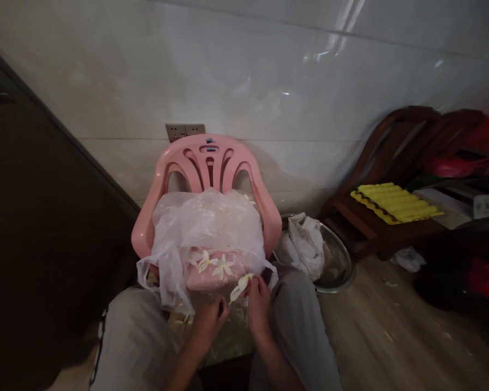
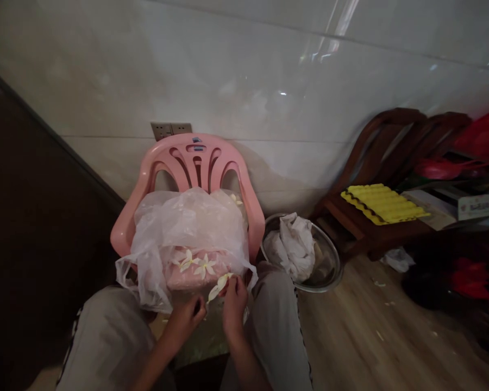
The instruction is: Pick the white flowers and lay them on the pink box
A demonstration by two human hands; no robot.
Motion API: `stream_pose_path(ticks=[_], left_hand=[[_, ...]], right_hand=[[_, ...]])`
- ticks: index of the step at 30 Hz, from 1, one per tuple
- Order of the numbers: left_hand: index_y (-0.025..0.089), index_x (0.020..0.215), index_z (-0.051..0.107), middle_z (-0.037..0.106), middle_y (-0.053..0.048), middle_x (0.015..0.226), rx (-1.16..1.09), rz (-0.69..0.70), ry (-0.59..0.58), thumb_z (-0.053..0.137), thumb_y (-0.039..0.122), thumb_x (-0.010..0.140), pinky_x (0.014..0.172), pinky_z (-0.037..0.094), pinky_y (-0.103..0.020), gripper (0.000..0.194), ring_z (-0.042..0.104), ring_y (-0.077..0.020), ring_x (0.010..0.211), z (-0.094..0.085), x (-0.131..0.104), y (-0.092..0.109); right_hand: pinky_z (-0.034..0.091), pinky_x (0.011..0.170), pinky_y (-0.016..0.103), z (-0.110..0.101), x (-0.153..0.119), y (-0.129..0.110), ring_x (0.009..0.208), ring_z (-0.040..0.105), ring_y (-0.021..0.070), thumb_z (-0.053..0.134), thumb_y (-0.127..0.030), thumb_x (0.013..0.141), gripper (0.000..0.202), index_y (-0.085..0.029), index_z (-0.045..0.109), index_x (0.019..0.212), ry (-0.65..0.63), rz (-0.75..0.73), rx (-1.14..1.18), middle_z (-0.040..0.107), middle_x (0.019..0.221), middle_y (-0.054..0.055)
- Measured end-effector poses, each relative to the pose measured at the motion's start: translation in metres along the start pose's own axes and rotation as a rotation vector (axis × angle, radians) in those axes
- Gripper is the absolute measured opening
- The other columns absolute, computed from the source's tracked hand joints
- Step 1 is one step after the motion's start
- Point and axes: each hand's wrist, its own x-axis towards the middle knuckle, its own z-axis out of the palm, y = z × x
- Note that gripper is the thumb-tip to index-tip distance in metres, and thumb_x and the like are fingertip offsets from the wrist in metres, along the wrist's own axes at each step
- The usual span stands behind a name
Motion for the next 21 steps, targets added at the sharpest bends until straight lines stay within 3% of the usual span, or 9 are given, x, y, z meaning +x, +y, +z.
stream_pose_path(ticks=[8,21], left_hand=[[0.021,0.077,0.056,0.067,-0.001,0.071,-0.123,0.109,-0.048,0.047,0.022,0.081,0.064,0.038,-0.027,0.010,0.063,-0.0185,0.067,0.005,-0.005,0.008],[0.019,0.080,0.060,0.067,-0.003,0.072,-0.044,0.060,-0.162,0.046,0.018,0.081,0.064,0.037,-0.026,0.014,0.062,-0.0182,0.068,0.006,-0.007,0.010]], right_hand=[[0.037,0.051,0.027,-0.007,0.002,-0.006,0.047,0.042,0.0135,0.045,-0.036,0.083,0.026,-0.024,0.045,0.060,0.054,-0.027,-0.013,0.044,0.048,-0.006],[0.033,0.049,0.027,-0.007,0.001,-0.007,0.043,0.040,0.0131,0.046,-0.039,0.084,0.028,-0.024,0.045,0.062,0.067,0.018,0.019,0.041,0.045,-0.007]])
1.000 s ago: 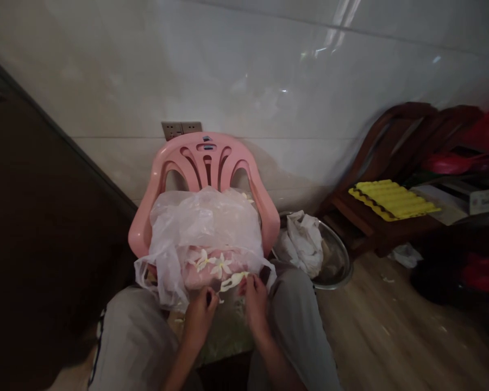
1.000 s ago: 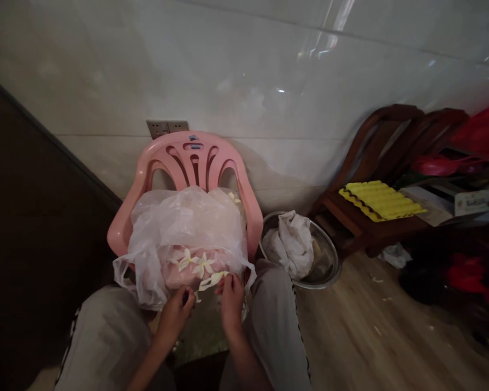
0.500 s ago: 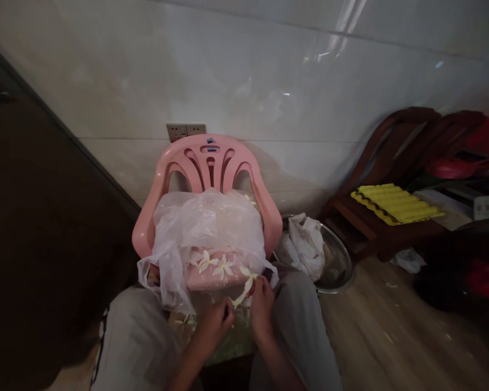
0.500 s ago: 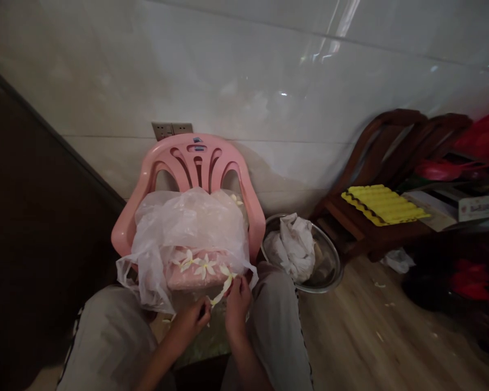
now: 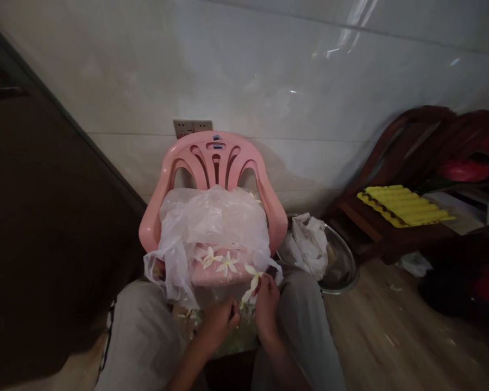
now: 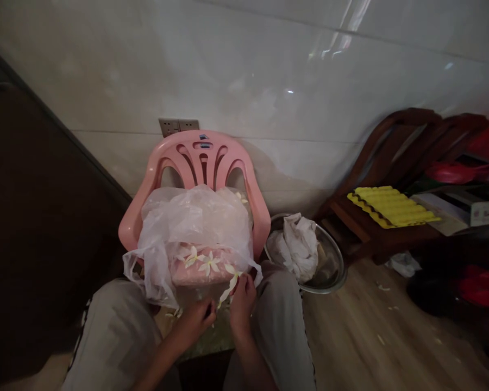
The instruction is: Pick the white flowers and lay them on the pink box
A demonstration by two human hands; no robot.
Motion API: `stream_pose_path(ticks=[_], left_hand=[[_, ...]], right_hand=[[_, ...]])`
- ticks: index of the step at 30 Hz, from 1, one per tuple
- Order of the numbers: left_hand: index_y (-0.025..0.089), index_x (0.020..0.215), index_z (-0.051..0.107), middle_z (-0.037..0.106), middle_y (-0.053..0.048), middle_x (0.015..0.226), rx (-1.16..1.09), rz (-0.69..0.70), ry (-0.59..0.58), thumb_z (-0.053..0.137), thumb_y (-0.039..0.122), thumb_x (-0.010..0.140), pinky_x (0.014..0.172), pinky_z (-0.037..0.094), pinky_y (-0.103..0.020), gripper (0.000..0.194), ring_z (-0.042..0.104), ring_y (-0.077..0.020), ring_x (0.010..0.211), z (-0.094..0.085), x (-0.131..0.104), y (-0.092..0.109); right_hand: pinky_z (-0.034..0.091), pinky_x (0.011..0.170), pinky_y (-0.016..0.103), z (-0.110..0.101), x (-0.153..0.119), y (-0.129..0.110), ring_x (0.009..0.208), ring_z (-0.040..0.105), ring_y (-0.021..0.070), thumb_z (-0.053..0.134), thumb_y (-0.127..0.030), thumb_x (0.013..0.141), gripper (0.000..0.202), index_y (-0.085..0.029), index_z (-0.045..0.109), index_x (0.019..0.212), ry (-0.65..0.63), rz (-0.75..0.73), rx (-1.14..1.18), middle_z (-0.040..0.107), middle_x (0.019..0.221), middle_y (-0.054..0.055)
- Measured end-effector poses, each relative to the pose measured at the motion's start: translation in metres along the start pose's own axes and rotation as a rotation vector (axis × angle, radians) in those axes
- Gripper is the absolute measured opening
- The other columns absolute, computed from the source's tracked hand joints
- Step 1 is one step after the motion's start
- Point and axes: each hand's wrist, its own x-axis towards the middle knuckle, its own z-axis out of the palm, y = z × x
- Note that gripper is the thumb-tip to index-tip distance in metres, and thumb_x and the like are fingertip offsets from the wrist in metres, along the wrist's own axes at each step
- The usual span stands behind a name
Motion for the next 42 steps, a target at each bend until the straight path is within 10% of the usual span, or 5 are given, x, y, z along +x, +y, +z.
stream_pose_path(ticks=[10,21,31,42], left_hand=[[0.020,0.081,0.066,0.072,-0.009,0.076,0.137,-0.061,-0.021,0.048,0.017,0.079,0.064,0.040,-0.032,0.018,0.068,-0.0266,0.072,0.017,-0.019,-0.016],[0.020,0.093,0.061,0.070,-0.004,0.081,-0.369,0.030,0.227,0.038,0.038,0.093,0.068,0.048,-0.028,0.029,0.065,-0.0191,0.072,-0.010,-0.002,0.015],[0.020,0.089,0.063,0.072,-0.005,0.084,-0.615,-0.121,0.489,0.047,0.061,0.086,0.080,0.054,-0.036,0.044,0.068,-0.0241,0.084,-0.006,0.007,0.003],[0.019,0.083,0.064,0.071,-0.005,0.078,-0.626,-0.154,0.588,0.053,0.071,0.079,0.073,0.054,-0.035,0.054,0.067,-0.0244,0.078,-0.013,0.009,-0.001]], right_hand=[[0.037,0.047,0.026,0.000,0.010,0.011,0.045,0.045,0.0127,0.050,-0.043,0.083,0.026,-0.020,0.056,0.074,0.060,0.099,0.123,0.051,0.053,-0.004],[0.043,0.059,0.025,0.020,-0.024,0.020,0.061,0.053,0.0154,0.045,-0.042,0.090,0.031,-0.021,0.056,0.069,-0.294,-0.208,-0.217,0.057,0.063,-0.001],[0.050,0.084,0.033,0.019,-0.034,0.015,0.093,0.065,0.0216,0.044,-0.022,0.094,0.033,-0.023,0.073,0.110,-0.558,-0.508,-0.355,0.072,0.099,0.008],[0.051,0.084,0.030,0.022,-0.041,0.003,0.093,0.065,0.0205,0.046,-0.021,0.093,0.032,-0.024,0.072,0.110,-0.645,-0.457,-0.316,0.070,0.100,0.007]])
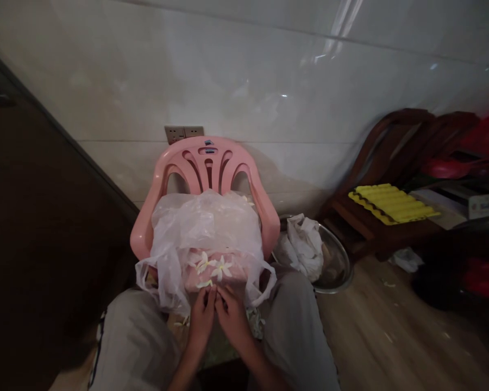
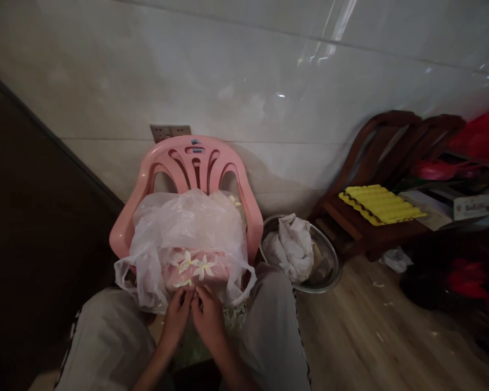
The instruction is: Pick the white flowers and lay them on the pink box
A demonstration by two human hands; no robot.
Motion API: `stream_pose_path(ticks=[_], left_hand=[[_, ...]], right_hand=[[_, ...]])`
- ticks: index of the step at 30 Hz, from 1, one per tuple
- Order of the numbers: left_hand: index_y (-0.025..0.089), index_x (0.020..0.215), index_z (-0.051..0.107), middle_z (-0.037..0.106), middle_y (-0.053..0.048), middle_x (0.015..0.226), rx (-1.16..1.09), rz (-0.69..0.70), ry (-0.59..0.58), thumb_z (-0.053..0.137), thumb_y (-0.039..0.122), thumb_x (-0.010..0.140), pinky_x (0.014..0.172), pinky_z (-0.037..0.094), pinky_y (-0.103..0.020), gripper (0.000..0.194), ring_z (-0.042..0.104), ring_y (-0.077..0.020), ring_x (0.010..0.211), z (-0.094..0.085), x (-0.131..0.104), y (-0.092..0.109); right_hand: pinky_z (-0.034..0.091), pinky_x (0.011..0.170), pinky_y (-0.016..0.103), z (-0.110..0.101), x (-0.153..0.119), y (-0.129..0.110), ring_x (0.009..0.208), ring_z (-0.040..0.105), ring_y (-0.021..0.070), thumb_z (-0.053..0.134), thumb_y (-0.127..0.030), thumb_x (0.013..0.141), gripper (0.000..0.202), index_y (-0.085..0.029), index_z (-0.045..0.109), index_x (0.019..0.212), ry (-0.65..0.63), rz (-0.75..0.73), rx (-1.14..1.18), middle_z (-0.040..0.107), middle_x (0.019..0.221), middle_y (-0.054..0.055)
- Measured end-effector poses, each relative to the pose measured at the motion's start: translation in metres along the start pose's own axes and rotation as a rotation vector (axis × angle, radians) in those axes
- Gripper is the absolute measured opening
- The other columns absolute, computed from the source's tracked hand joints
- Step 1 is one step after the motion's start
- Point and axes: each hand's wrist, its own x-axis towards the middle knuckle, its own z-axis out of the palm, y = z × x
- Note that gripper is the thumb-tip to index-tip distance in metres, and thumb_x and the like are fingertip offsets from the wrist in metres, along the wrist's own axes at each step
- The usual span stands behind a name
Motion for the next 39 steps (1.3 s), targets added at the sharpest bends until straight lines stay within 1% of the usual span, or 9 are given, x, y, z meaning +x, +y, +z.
stream_pose_path(ticks=[5,7,9,13,20,25,33,36,39], left_hand=[[0.019,0.086,0.064,0.071,-0.005,0.082,-0.036,0.011,-0.034,0.055,0.068,0.080,0.073,0.055,-0.032,0.050,0.067,-0.0229,0.080,0.000,0.000,0.001],[0.019,0.084,0.064,0.070,-0.004,0.080,-0.039,0.009,-0.042,0.055,0.067,0.080,0.069,0.053,-0.031,0.049,0.065,-0.0221,0.076,0.000,-0.001,0.002],[0.020,0.082,0.064,0.068,-0.003,0.075,-0.037,0.013,-0.047,0.055,0.067,0.080,0.066,0.051,-0.030,0.048,0.063,-0.0212,0.072,0.001,-0.001,0.004],[0.020,0.078,0.062,0.063,0.000,0.067,-0.035,0.022,-0.057,0.056,0.065,0.081,0.063,0.048,-0.028,0.046,0.059,-0.0193,0.066,0.001,0.000,0.005],[0.020,0.075,0.060,0.059,0.001,0.065,0.005,0.012,-0.114,0.056,0.061,0.082,0.061,0.046,-0.026,0.042,0.056,-0.0162,0.062,0.001,0.001,0.009],[0.020,0.070,0.053,0.051,0.004,0.061,-0.012,0.020,-0.131,0.054,0.052,0.087,0.056,0.042,-0.022,0.036,0.050,-0.0127,0.059,0.006,-0.004,0.013],[0.020,0.077,0.055,0.052,0.004,0.064,-0.044,-0.031,-0.159,0.051,0.047,0.091,0.059,0.042,-0.022,0.031,0.050,-0.0124,0.059,0.015,-0.007,0.007],[0.020,0.079,0.057,0.054,0.004,0.063,-0.067,-0.029,-0.173,0.052,0.048,0.090,0.058,0.042,-0.022,0.031,0.051,-0.0124,0.058,0.014,-0.007,0.007],[0.019,0.078,0.058,0.055,0.004,0.062,-0.086,-0.019,-0.141,0.055,0.050,0.087,0.057,0.043,-0.022,0.032,0.052,-0.0125,0.058,0.010,-0.006,0.009]], right_hand=[[0.051,0.087,0.031,0.001,0.001,0.004,0.096,0.066,0.0213,0.046,-0.029,0.095,0.031,-0.023,0.073,0.109,0.023,0.081,0.098,0.072,0.104,0.008],[0.051,0.080,0.029,0.003,0.001,0.007,0.089,0.067,0.0206,0.045,-0.033,0.096,0.032,-0.021,0.073,0.107,0.021,0.112,0.137,0.074,0.099,0.008],[0.050,0.070,0.027,0.004,0.002,0.010,0.077,0.065,0.0186,0.044,-0.036,0.096,0.035,-0.019,0.074,0.100,0.022,0.129,0.158,0.073,0.088,0.006],[0.041,0.056,0.023,0.005,0.004,0.014,0.059,0.055,0.0141,0.042,-0.040,0.095,0.038,-0.017,0.068,0.080,0.027,0.165,0.150,0.062,0.064,0.002],[0.035,0.052,0.023,0.003,0.006,0.013,0.054,0.048,0.0119,0.043,-0.039,0.092,0.035,-0.020,0.055,0.065,0.076,0.239,0.188,0.052,0.057,-0.002],[0.037,0.052,0.023,0.000,0.005,0.017,0.053,0.047,0.0112,0.047,-0.043,0.091,0.035,-0.021,0.051,0.064,0.087,0.282,0.346,0.048,0.056,-0.004],[0.034,0.048,0.023,-0.001,0.006,0.020,0.049,0.043,0.0106,0.051,-0.045,0.087,0.034,-0.021,0.050,0.063,0.140,0.393,0.462,0.044,0.052,-0.006],[0.034,0.048,0.023,0.001,0.006,0.021,0.048,0.042,0.0107,0.051,-0.045,0.087,0.034,-0.021,0.049,0.063,0.145,0.379,0.458,0.044,0.051,-0.006],[0.036,0.050,0.023,0.001,0.005,0.020,0.051,0.044,0.0110,0.050,-0.043,0.089,0.034,-0.020,0.052,0.064,0.116,0.317,0.376,0.046,0.054,-0.005]])
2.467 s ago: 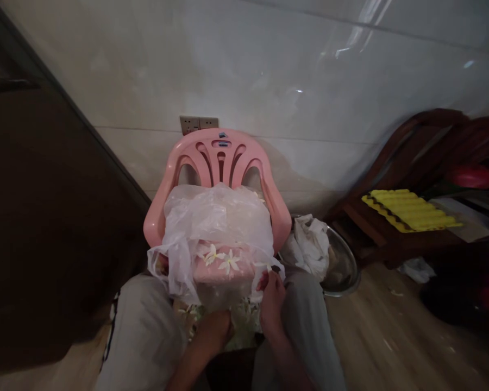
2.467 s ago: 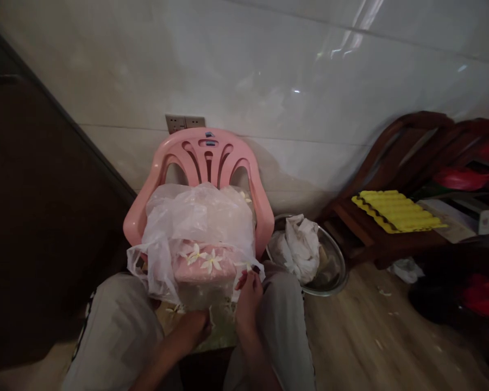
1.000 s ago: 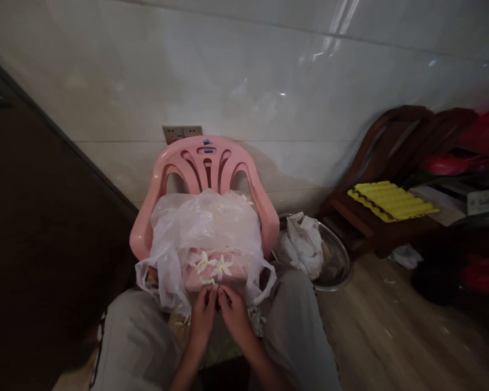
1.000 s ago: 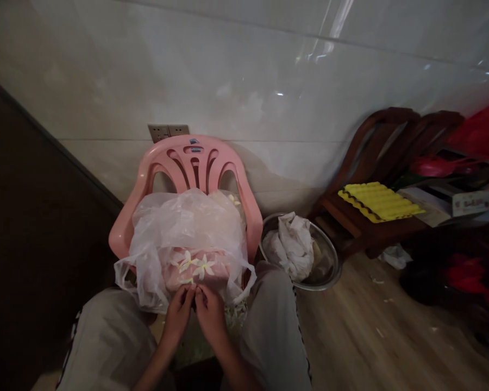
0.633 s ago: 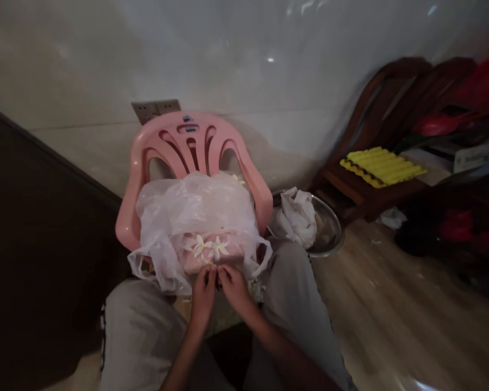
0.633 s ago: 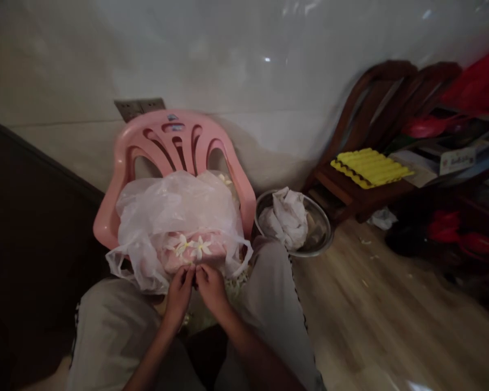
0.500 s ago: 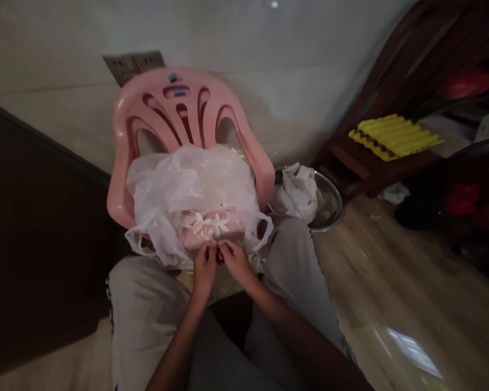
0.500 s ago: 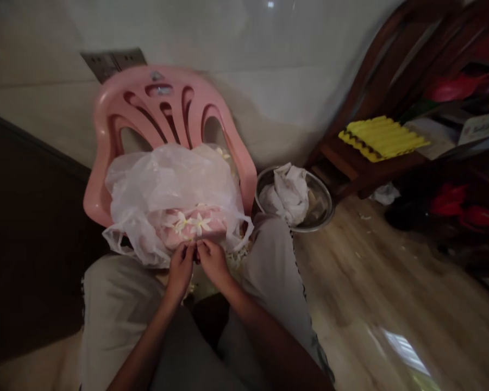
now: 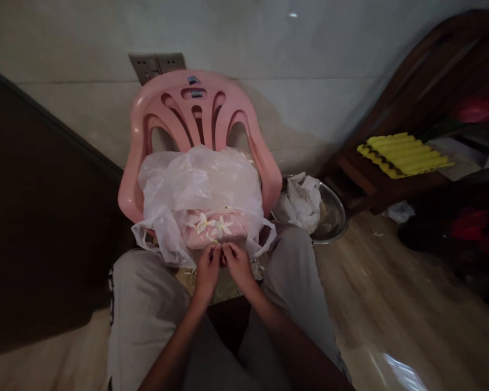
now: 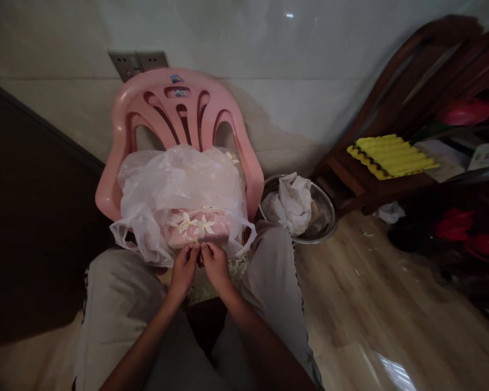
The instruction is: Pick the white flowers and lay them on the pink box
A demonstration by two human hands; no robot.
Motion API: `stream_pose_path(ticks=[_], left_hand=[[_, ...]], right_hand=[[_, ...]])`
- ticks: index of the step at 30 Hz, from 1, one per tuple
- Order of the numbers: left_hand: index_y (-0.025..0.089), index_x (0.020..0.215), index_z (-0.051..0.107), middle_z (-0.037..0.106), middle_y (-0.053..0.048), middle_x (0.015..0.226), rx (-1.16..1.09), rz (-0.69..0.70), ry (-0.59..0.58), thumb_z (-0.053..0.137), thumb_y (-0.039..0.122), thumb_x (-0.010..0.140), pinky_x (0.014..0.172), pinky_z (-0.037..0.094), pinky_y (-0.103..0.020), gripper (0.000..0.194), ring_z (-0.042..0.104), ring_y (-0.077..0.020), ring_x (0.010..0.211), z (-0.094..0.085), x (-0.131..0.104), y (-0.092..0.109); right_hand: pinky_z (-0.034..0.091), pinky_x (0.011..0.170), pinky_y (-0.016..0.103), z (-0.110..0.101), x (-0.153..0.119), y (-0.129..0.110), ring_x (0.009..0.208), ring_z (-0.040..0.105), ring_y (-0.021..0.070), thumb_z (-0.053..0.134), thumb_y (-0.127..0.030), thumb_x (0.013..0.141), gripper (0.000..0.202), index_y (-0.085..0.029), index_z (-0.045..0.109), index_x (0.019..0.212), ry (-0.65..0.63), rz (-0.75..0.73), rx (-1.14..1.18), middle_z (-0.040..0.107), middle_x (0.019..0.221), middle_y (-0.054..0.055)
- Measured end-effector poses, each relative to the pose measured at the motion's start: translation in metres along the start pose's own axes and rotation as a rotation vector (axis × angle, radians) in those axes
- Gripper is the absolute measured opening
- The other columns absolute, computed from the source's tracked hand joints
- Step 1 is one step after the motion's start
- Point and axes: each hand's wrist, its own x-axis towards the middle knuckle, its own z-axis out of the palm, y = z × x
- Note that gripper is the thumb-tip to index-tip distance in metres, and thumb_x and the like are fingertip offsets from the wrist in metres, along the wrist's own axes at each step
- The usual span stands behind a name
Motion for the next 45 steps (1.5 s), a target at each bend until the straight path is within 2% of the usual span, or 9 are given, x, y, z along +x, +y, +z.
stream_pose_path(ticks=[6,12,18,25,30,38,45], left_hand=[[0.018,0.078,0.060,0.057,0.003,0.061,-0.035,-0.023,0.037,0.060,0.053,0.081,0.054,0.044,-0.023,0.035,0.053,-0.0136,0.057,-0.0066,0.0028,0.0033],[0.019,0.084,0.060,0.058,0.002,0.064,-0.044,-0.021,0.037,0.060,0.053,0.080,0.055,0.046,-0.024,0.034,0.055,-0.0149,0.059,-0.0066,0.0025,0.0013],[0.018,0.086,0.061,0.062,0.001,0.070,-0.059,-0.035,0.044,0.061,0.053,0.081,0.056,0.047,-0.024,0.035,0.058,-0.0147,0.062,-0.0048,0.0014,0.0014],[0.019,0.085,0.062,0.063,0.001,0.067,-0.034,-0.025,0.048,0.061,0.054,0.080,0.055,0.048,-0.025,0.035,0.059,-0.0157,0.060,-0.0050,0.0025,0.0009],[0.019,0.083,0.063,0.065,0.000,0.068,-0.071,-0.039,0.055,0.063,0.053,0.079,0.054,0.048,-0.025,0.035,0.060,-0.0156,0.060,-0.0039,0.0022,0.0010],[0.018,0.082,0.063,0.064,0.000,0.067,-0.049,-0.042,0.058,0.062,0.052,0.078,0.056,0.049,-0.025,0.034,0.059,-0.0160,0.062,-0.0052,0.0047,-0.0021],[0.019,0.085,0.062,0.063,0.001,0.067,-0.032,-0.020,0.056,0.060,0.051,0.081,0.055,0.047,-0.026,0.032,0.058,-0.0163,0.060,-0.0056,0.0036,-0.0064]], right_hand=[[0.038,0.053,0.024,0.0032,-0.0027,-0.0028,0.055,0.048,0.0120,0.050,-0.043,0.090,0.031,-0.019,0.059,0.072,-0.062,-0.048,-0.033,0.050,0.059,-0.003],[0.038,0.050,0.023,0.0054,-0.0023,-0.0031,0.052,0.046,0.0120,0.052,-0.045,0.087,0.029,-0.019,0.063,0.081,-0.052,0.012,0.032,0.049,0.058,-0.004],[0.042,0.053,0.022,0.0054,-0.0032,-0.0031,0.057,0.050,0.0123,0.054,-0.044,0.086,0.028,-0.018,0.066,0.087,-0.041,0.019,0.029,0.058,0.066,-0.001],[0.042,0.051,0.022,0.0048,-0.0034,-0.0019,0.055,0.049,0.0125,0.054,-0.046,0.086,0.030,-0.018,0.066,0.086,-0.032,0.037,0.018,0.055,0.061,-0.002],[0.046,0.056,0.023,0.0047,-0.0033,0.0002,0.060,0.054,0.0135,0.054,-0.043,0.086,0.029,-0.018,0.068,0.090,-0.032,0.021,0.015,0.062,0.071,0.001],[0.044,0.054,0.023,0.0047,-0.0025,0.0039,0.059,0.053,0.0133,0.055,-0.044,0.085,0.030,-0.017,0.067,0.088,-0.023,0.016,0.018,0.061,0.069,0.001],[0.041,0.050,0.023,0.0064,-0.0015,0.0041,0.053,0.048,0.0124,0.056,-0.048,0.085,0.032,-0.018,0.067,0.087,-0.027,0.044,0.044,0.053,0.060,-0.003]])
